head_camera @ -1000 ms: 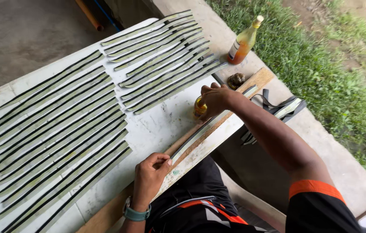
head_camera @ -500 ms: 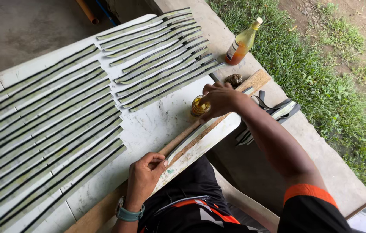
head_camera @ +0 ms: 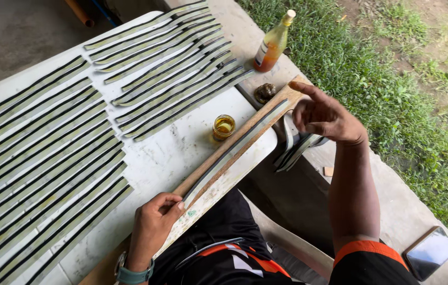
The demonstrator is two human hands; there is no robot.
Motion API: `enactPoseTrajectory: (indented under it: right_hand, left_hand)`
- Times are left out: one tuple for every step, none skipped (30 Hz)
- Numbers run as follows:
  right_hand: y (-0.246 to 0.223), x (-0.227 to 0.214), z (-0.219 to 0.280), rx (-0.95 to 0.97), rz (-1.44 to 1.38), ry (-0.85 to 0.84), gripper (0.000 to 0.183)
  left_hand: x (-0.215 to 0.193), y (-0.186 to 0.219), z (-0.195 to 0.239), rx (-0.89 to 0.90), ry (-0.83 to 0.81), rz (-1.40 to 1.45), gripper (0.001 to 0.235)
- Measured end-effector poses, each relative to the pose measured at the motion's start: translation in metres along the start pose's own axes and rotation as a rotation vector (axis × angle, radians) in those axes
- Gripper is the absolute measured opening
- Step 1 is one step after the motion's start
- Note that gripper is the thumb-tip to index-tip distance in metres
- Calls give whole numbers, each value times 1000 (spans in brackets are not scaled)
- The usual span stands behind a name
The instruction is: The person repeatedly picks up long flexible strips, applies a yellowish substance from a small jar using a finger, and places the strips on a white surface. The process is repeated for multiple strips throughout the clip.
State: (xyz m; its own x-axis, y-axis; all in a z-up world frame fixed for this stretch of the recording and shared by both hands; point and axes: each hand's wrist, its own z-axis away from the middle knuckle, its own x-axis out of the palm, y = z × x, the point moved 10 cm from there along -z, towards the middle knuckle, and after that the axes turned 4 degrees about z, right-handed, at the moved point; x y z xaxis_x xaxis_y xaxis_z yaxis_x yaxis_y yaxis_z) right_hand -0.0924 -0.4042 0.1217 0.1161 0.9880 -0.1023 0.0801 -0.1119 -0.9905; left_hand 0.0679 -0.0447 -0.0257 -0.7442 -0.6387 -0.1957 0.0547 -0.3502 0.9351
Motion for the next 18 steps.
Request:
enactPoseTrajectory:
  right_hand:
    - [18, -9, 9, 76, -16, 44, 96]
    - [37, -18, 15, 151, -33, 84, 103]
    - [54, -22, 18, 200, -81, 97, 102]
    - [72, -26, 22, 250, -131, 111, 102]
    - [88, -30, 26, 299, -183, 125, 102]
    - [98, -34, 29, 308, -171, 123, 100]
    - [107, -37, 30, 317, -160, 120, 99]
    - [116, -39, 32, 326, -150, 116, 98]
    - [122, -41, 33, 340, -139, 121, 99]
    - [128, -43, 32, 353, -127, 121, 99]
    - [131, -44, 30, 367, -115, 121, 100]
    - [133, -46, 28, 378, -83, 129, 100]
    - [133, -47, 26, 390, -50, 138, 100]
    - [132, -48, 26, 402, -17, 152, 100]
    - [131, -50, 25, 419, 21, 167, 99]
    - [129, -51, 27, 438, 58, 184, 97]
    - [127, -52, 28, 457, 94, 202, 96]
    - [126, -54, 29, 495, 161, 223, 96]
  left_hand:
    - [0, 1, 0, -7, 12, 5, 19]
    - [-1, 1, 2, -18, 26, -1, 19]
    - [-2, 1, 4, -29, 40, -7, 19]
    - [-3, 0, 6, -42, 53, -14, 20]
    - [-3, -3, 7, -76, 55, -17, 20]
    - [-4, -6, 9, -112, 54, -23, 20]
    - [-4, -10, 8, -149, 53, -30, 20]
    - [-4, -13, 8, -177, 49, -45, 21]
    - [-3, -17, 8, -205, 45, -61, 22]
    - [-3, -21, 8, -233, 45, -74, 22]
    - [-3, -23, 7, -230, 45, -59, 23]
    - [-2, -24, 6, -223, 45, -43, 23]
    - [-2, -26, 6, -216, 45, -27, 23]
    - [-2, -29, 6, -227, 44, -15, 23]
    - [-2, -32, 5, -238, 42, -3, 23]
    - [-2, -35, 5, -251, 38, 8, 23]
    - [0, -37, 2, -246, 31, 41, 23]
    - [0, -40, 2, -246, 30, 76, 23]
